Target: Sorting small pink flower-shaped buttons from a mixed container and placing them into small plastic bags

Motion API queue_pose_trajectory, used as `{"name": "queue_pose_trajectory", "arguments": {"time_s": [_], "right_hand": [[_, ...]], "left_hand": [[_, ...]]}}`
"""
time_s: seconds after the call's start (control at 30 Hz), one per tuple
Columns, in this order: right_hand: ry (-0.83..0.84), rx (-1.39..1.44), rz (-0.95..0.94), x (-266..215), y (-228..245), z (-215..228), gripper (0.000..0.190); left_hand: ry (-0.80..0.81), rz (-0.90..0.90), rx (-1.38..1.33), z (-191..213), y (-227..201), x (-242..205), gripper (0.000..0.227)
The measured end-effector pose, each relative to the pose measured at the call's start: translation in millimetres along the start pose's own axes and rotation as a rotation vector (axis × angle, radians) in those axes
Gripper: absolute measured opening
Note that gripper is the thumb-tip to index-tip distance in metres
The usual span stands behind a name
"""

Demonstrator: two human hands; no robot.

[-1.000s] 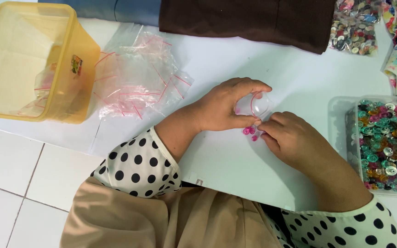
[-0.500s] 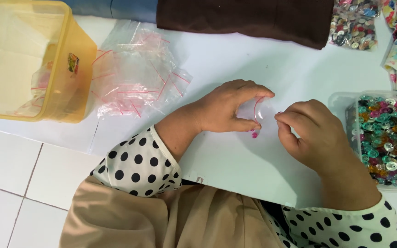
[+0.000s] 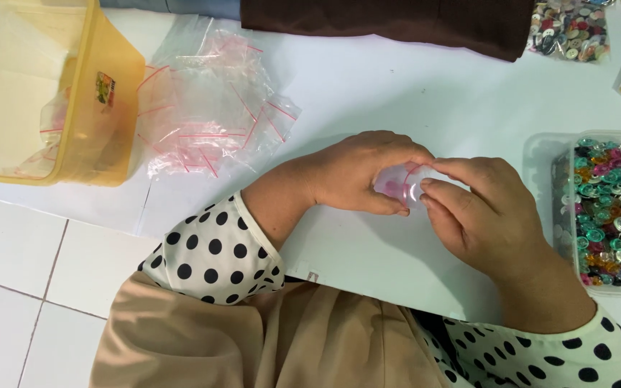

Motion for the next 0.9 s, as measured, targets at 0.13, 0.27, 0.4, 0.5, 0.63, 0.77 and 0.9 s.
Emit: {"name": "queue_pose_trajectory", "arguments": {"time_s": [0.13,0.27,0.4,0.5,0.63,0.77,0.9], "right_hand": [[-0.049,0.012,-0.057,-2.9,-2.7,3.7,0.014],[0.235,0.0,-0.146,1.3,-7.1,-11.1,0.015],[0.285,0.071,-0.143,-5.6,-6.6,-32.5,0.02],[0.259,0.031,-0.157,-5.9,-4.9,-38.0,0.019],[0.27,-0.015,-0.148,-12.3,-9.8,-49.1,0.022],[0.25,-0.03,-0.175,-19.4,-11.3,-52.7,0.011],[0.215,-0.004,-0.17,-19.1,-16.8,-46.9,0.007]], "left_hand": [[-0.11,0.08,-0.06,17.7,5.3,-4.7,0.063],[-0.314,0.086,-0.131,28.6,11.3,-7.2,0.062],[-0.434,-0.016,-0.181,23.5,11.9,-5.8,0.063],[-0.431,-0.025,-0.173,21.0,7.3,-3.4,0.063],[-0.42,-0.032,-0.161,20.3,10.8,-2.9,0.062],[-0.39,-0.023,-0.157,18.6,12.5,-3.0,0.06],[-0.366,-0.039,-0.132,20.5,11.6,-2.9,0.06]]}}
Point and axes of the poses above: each hand's wrist, its own x-axis towards the middle knuckle, its own z-axis out of the back of the hand, y = z × x, the point moved 3 cm from there along x, towards the middle knuckle, and after that the axes turned 4 degrees about -y, right-handed, at the moved point
